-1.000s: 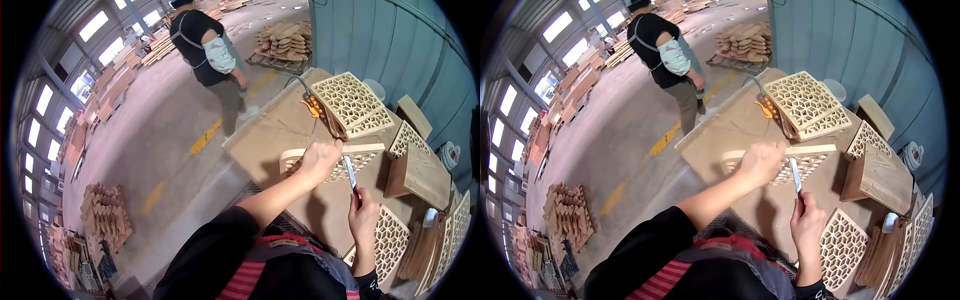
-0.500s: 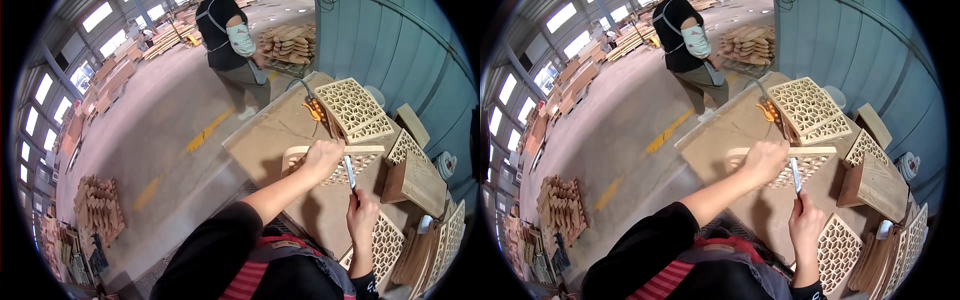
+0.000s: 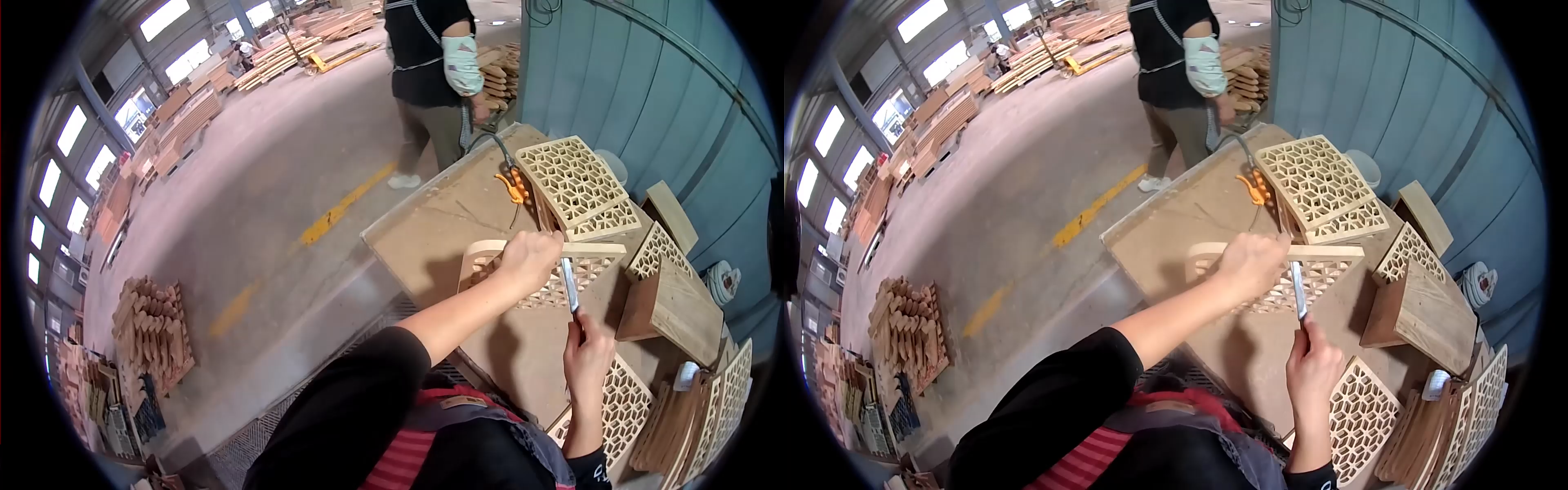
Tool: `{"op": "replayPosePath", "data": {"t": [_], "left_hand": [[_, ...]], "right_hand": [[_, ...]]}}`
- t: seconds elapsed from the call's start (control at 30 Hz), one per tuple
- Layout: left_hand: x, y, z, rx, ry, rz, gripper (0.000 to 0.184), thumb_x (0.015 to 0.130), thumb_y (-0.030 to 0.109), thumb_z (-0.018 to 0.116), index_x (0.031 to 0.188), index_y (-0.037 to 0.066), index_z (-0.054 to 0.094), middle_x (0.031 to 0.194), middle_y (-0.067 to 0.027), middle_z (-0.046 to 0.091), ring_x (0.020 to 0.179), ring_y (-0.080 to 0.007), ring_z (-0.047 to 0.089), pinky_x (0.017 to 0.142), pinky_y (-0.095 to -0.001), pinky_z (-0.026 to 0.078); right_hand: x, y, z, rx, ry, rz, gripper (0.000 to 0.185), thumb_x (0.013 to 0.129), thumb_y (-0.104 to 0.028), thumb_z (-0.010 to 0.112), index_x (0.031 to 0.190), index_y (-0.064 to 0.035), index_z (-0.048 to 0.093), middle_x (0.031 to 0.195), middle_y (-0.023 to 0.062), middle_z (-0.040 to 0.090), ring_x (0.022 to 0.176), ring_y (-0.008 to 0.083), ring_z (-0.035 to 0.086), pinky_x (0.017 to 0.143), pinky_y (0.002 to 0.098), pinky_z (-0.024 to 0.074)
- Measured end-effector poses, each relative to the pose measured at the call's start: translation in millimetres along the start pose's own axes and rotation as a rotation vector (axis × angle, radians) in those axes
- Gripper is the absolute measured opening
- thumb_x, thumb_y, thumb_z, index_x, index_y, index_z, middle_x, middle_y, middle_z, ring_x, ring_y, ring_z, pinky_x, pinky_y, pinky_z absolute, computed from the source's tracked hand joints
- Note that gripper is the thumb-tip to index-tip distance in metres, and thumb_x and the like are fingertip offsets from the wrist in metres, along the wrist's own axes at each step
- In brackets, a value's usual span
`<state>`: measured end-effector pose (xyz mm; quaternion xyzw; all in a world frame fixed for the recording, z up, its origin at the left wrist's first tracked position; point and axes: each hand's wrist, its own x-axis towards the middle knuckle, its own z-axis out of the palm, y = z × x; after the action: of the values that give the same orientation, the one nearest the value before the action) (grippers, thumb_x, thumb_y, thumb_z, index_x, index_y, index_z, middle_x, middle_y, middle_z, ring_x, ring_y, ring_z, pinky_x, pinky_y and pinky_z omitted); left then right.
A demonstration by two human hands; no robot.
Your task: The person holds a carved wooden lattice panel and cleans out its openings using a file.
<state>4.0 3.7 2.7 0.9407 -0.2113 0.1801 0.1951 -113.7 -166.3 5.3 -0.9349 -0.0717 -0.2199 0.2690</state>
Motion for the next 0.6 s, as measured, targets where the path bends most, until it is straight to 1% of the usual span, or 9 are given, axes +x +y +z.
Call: {"op": "replayPosePath", "data": {"t": [0.03, 0.07, 0.17, 0.23, 0.37, 0.43, 0.5, 0.53, 0.6], "left_hand": [[0, 1, 1, 0.008, -0.014, -0.012, 0.019, 0.073, 0.008, 0.066, 0.089, 0.001, 0.057, 0.074, -0.0167, 0.066, 0.071, -0.0339, 0.067, 0.063, -0.043, 0.054], [-1, 0, 4, -0.003, 0.064, 0.01, 0.018, 0.074, 0.007, 0.064, 0.089, 0.001, 0.058, 0.073, -0.0166, 0.065, 0.07, -0.0335, 0.067, 0.063, -0.043, 0.054], [-3, 3, 8, 0.043, 0.049, 0.007, 0.018, 0.074, 0.008, 0.064, 0.09, 0.001, 0.058, 0.072, -0.0166, 0.066, 0.07, -0.0334, 0.068, 0.063, -0.0433, 0.053], [1, 3, -5, 0.038, 0.022, -0.002, 0.015, 0.072, 0.004, 0.062, 0.086, -0.001, 0.059, 0.07, -0.0164, 0.066, 0.069, -0.0318, 0.068, 0.059, -0.0421, 0.053], [4, -2, -3, 0.032, 0.009, 0.026, 0.015, 0.068, 0.0, 0.062, 0.084, -0.001, 0.06, 0.067, -0.0164, 0.066, 0.069, -0.0317, 0.069, 0.059, -0.0422, 0.053], [5, -4, -5, 0.015, 0.013, 0.017, 0.015, 0.069, -0.002, 0.06, 0.084, -0.001, 0.061, 0.068, -0.0163, 0.066, 0.069, -0.0318, 0.069, 0.059, -0.0421, 0.054], [7, -3, -4, 0.001, -0.004, 0.012, 0.015, 0.07, -0.002, 0.059, 0.085, -0.001, 0.061, 0.069, -0.0164, 0.066, 0.069, -0.0319, 0.069, 0.06, -0.0422, 0.054], [5, -2, -2, 0.021, 0.014, 0.005, 0.014, 0.072, -0.001, 0.058, 0.085, 0.0, 0.061, 0.071, -0.0159, 0.067, 0.068, -0.0312, 0.069, 0.058, -0.0419, 0.053], [2, -3, 6, 0.048, 0.055, 0.036, 0.013, 0.073, 0.0, 0.059, 0.085, -0.001, 0.061, 0.072, -0.0159, 0.067, 0.068, -0.0307, 0.069, 0.058, -0.0412, 0.054]], "right_hand": [[-3, 3, 3, -0.012, 0.017, -0.009, 0.018, 0.086, -0.011, 0.064, 0.102, -0.0087, 0.071, 0.06, 0.0215, 0.06, 0.053, 0.039, 0.062, 0.052, 0.049, 0.0488], [-2, 8, 10, -0.079, 0.021, -0.015, 0.019, 0.086, -0.012, 0.064, 0.104, -0.0096, 0.07, 0.059, 0.0211, 0.06, 0.053, 0.0389, 0.061, 0.052, 0.0489, 0.0487], [11, 17, 38, -0.228, 0.039, -0.034, 0.022, 0.087, -0.014, 0.064, 0.109, -0.0121, 0.069, 0.057, 0.02, 0.059, 0.052, 0.0386, 0.061, 0.05, 0.0489, 0.0483], [28, 16, 46, -0.265, 0.059, -0.067, 0.024, 0.088, -0.016, 0.063, 0.112, -0.0136, 0.067, 0.056, 0.0195, 0.059, 0.052, 0.0386, 0.061, 0.05, 0.0489, 0.0481], [29, 9, 24, -0.049, 0.013, -0.034, 0.017, 0.087, -0.011, 0.064, 0.102, -0.0079, 0.069, 0.062, 0.0219, 0.061, 0.056, 0.0411, 0.062, 0.053, 0.0505, 0.0482], [16, -3, 0, 0.147, -0.034, 0.043, 0.016, 0.084, -0.002, 0.065, 0.099, 0.0, 0.069, 0.067, 0.0249, 0.062, 0.061, 0.0407, 0.064, 0.057, 0.0472, 0.0499], [5, -9, -7, 0.086, -0.045, 0.101, 0.017, 0.083, 0.0, 0.064, 0.099, 0.0017, 0.069, 0.068, 0.0254, 0.062, 0.061, 0.0401, 0.065, 0.057, 0.0455, 0.0506], [1, 1, 1, 0.036, -0.003, 0.022, 0.018, 0.085, -0.005, 0.065, 0.101, -0.0029, 0.07, 0.065, 0.0229, 0.062, 0.058, 0.0391, 0.064, 0.055, 0.0456, 0.0499], [7, 7, 21, -0.108, 0.015, 0.026, 0.019, 0.086, -0.01, 0.066, 0.104, -0.0064, 0.07, 0.063, 0.0209, 0.062, 0.056, 0.0386, 0.063, 0.053, 0.0461, 0.0492]]}}
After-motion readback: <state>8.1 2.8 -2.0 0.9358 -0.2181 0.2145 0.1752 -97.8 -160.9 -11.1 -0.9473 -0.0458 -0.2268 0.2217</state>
